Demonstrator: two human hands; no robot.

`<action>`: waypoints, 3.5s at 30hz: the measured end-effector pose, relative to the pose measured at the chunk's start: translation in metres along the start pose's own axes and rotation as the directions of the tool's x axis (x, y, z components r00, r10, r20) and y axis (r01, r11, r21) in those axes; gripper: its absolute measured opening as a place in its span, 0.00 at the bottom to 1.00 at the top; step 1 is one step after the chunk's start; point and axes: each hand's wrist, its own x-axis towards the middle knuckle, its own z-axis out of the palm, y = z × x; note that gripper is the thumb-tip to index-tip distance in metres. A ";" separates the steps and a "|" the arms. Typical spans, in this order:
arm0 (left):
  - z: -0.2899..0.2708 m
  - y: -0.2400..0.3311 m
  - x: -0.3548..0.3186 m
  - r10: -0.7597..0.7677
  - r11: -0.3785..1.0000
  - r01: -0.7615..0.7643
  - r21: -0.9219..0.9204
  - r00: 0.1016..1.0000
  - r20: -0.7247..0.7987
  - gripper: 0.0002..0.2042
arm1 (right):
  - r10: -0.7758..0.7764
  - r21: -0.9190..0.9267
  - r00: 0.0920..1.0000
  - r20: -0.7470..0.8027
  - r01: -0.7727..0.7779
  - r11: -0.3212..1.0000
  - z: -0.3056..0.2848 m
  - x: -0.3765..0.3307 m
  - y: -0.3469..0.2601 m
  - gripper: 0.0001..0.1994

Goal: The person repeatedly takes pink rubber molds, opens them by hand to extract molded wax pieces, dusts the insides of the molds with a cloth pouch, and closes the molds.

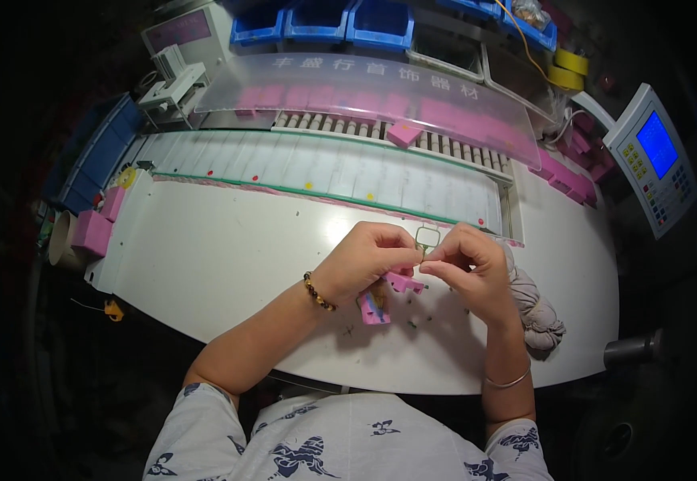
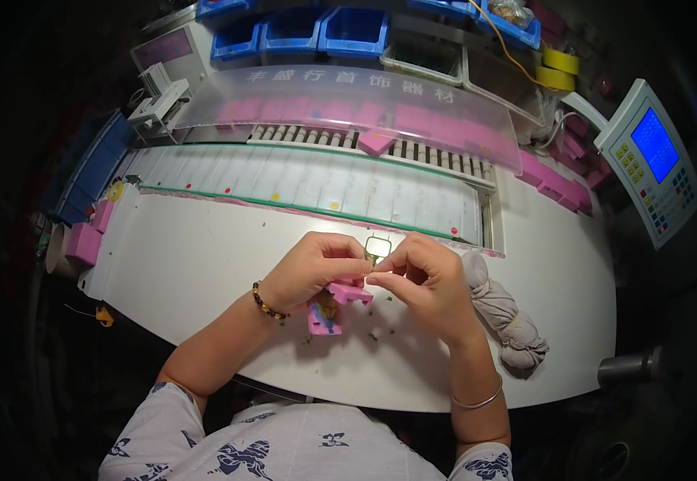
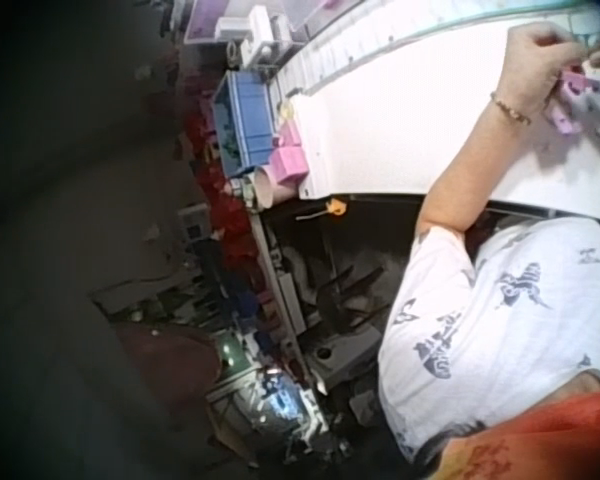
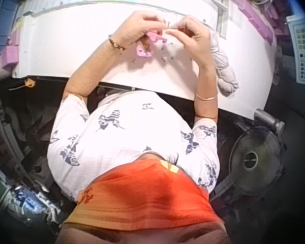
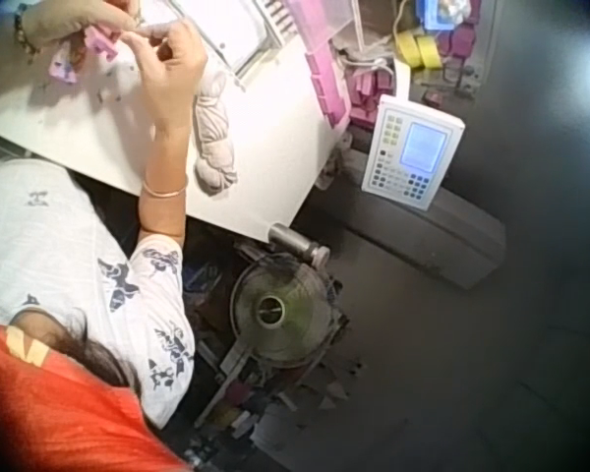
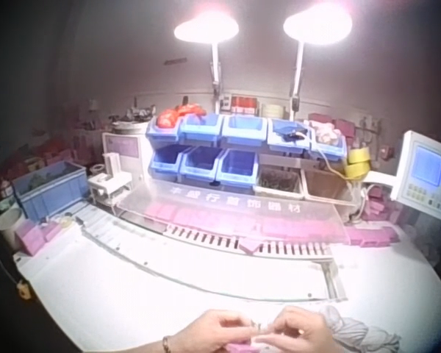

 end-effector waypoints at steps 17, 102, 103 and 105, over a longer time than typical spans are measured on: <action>-0.017 0.017 0.003 -0.044 0.917 -0.029 -0.397 0.984 -0.175 0.29 | 0.177 -0.633 0.976 -0.131 -0.219 0.742 -0.062 -0.068 0.000 0.35; -0.062 0.005 0.154 0.649 0.019 0.181 0.983 0.746 -0.150 0.28 | 0.409 0.355 0.908 -0.096 -0.352 0.866 0.005 -0.013 0.023 0.14; -0.057 0.004 0.166 0.649 0.021 0.173 0.985 0.747 -0.145 0.28 | 0.421 0.365 0.902 -0.096 -0.362 0.858 0.006 -0.013 0.024 0.14; -0.053 0.004 0.184 0.615 0.066 0.244 0.967 0.754 -0.232 0.24 | 0.434 0.374 0.895 -0.102 -0.370 0.851 0.006 -0.013 0.026 0.14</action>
